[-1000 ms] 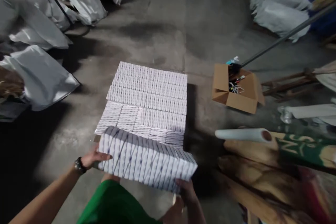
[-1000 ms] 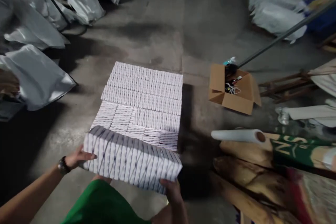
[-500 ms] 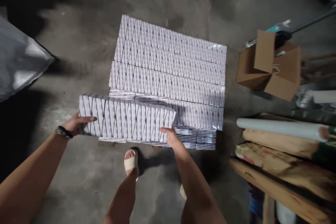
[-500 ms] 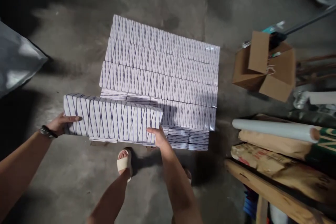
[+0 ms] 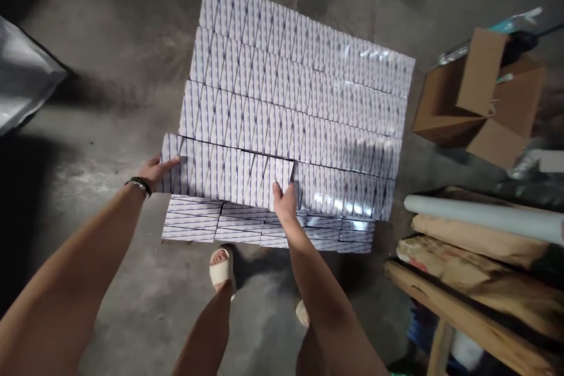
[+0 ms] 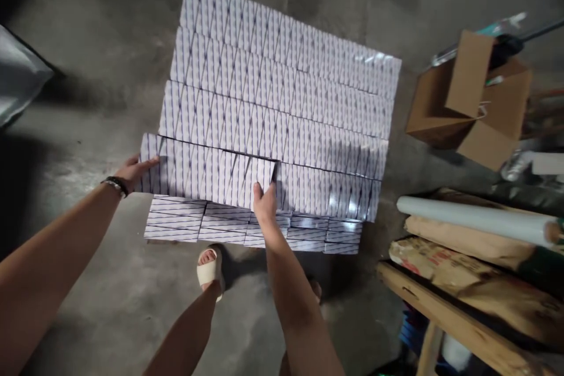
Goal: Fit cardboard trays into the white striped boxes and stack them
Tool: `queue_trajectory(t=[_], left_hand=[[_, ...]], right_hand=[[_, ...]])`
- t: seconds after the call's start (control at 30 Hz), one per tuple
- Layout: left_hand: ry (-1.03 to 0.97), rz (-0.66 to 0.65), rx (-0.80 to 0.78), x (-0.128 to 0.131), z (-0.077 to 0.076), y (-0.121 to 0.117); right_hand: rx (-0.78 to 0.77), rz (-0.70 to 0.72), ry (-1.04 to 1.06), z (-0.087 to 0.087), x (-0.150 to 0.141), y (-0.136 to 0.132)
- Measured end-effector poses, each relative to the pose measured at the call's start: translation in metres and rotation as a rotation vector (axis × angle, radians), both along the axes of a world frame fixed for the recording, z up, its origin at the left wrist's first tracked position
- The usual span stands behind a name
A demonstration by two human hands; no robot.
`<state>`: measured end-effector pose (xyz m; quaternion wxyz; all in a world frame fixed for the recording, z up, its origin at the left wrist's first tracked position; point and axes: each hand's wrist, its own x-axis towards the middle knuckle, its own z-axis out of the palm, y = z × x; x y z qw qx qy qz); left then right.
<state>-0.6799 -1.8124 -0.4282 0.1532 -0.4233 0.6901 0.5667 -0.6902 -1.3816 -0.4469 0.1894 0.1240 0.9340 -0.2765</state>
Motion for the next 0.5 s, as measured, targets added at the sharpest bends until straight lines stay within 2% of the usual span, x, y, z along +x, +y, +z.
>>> queue_trajectory(t=[0.1,0.2,0.3,0.37,0.4,0.43,0.5], left_hand=[[-0.038,0.102,0.142,0.0,-0.002,0.007],[-0.056,0.146,0.207,-0.001,-0.002,0.015],[-0.039,0.146,0.197,0.001,-0.003,0.019],[-0.014,0.135,0.212,0.002,-0.005,0.021],[-0.004,0.133,0.212,0.003,-0.006,0.023],[0.003,0.135,0.205,0.003,-0.007,0.024],[0.006,0.14,0.174,0.003,-0.009,0.026]], right_hand=[[0.061,0.091,-0.13,0.003,-0.021,0.017],[0.073,0.123,-0.141,0.005,-0.028,0.03],[0.037,-0.037,-0.038,0.01,-0.015,0.034],[-0.026,-0.155,0.124,0.017,-0.002,0.033],[-0.057,-0.16,0.2,0.021,0.005,0.031],[-0.073,-0.113,0.249,0.026,0.01,0.028],[-0.045,0.097,0.235,0.031,0.02,0.02]])
